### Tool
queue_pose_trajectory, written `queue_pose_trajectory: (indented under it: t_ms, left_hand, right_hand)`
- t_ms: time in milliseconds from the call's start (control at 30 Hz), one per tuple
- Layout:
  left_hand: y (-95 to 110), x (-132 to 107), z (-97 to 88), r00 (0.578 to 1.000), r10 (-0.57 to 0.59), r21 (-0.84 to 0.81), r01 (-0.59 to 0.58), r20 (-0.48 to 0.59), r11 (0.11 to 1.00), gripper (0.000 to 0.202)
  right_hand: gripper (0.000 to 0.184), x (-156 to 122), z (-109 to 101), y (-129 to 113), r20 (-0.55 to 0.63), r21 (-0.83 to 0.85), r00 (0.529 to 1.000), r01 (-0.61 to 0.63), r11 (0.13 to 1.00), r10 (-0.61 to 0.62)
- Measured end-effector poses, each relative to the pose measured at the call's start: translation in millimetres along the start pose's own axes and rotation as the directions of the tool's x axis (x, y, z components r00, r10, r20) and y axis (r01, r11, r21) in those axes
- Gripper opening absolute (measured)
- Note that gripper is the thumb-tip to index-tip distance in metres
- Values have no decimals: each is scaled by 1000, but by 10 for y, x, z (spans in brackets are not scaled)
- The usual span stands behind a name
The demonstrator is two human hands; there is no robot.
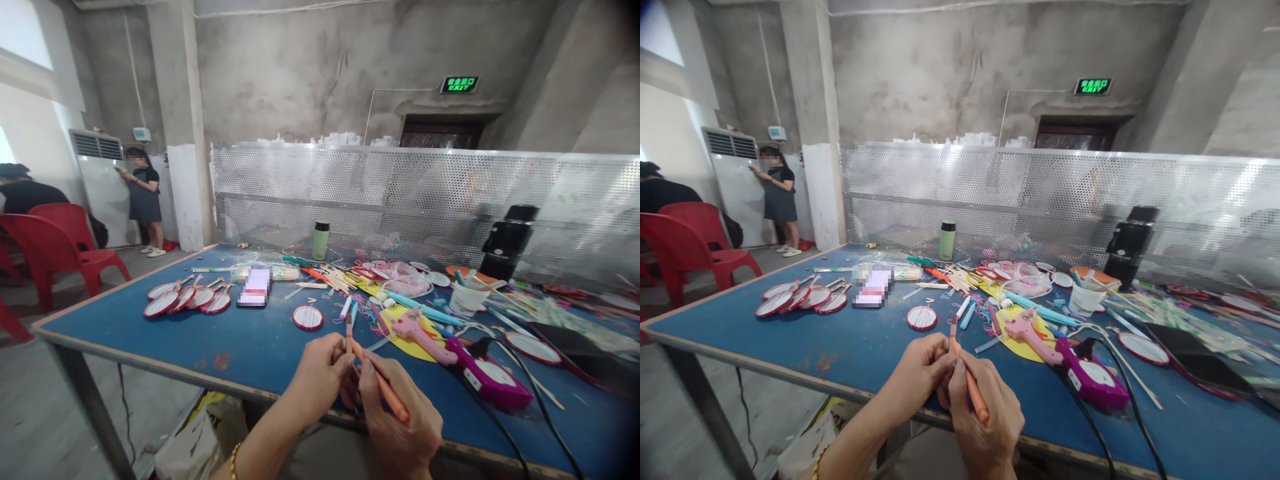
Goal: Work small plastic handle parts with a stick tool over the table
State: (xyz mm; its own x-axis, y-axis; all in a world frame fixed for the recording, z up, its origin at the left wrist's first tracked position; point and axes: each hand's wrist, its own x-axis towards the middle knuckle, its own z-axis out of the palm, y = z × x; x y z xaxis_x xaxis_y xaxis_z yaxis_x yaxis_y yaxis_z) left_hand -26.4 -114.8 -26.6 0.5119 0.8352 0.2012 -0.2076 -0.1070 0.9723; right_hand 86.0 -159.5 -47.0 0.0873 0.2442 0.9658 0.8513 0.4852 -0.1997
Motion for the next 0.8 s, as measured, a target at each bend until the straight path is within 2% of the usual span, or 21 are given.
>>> queue_pose_trajectory:
  t_ms: [333, 500, 800]
  left_hand:
    - [-39, 13, -16, 1000, 25, 38, -25, -16, 999, 25]
    - [-47, 14, -5, 1000, -1, 11, 1, -1, 1000, 22]
    - [-70, 13, -18, 1000, 10, 1, -10, 18, 1000, 23]
  right_hand:
    - [11, -4, 4, 0, 34, 23, 999, 17, 1000, -18]
    - [10, 4, -5, -13, -9, -9, 1000, -17, 1000, 17]
    - [10, 6, -3, -20, -13, -36, 1000, -20, 999, 20]
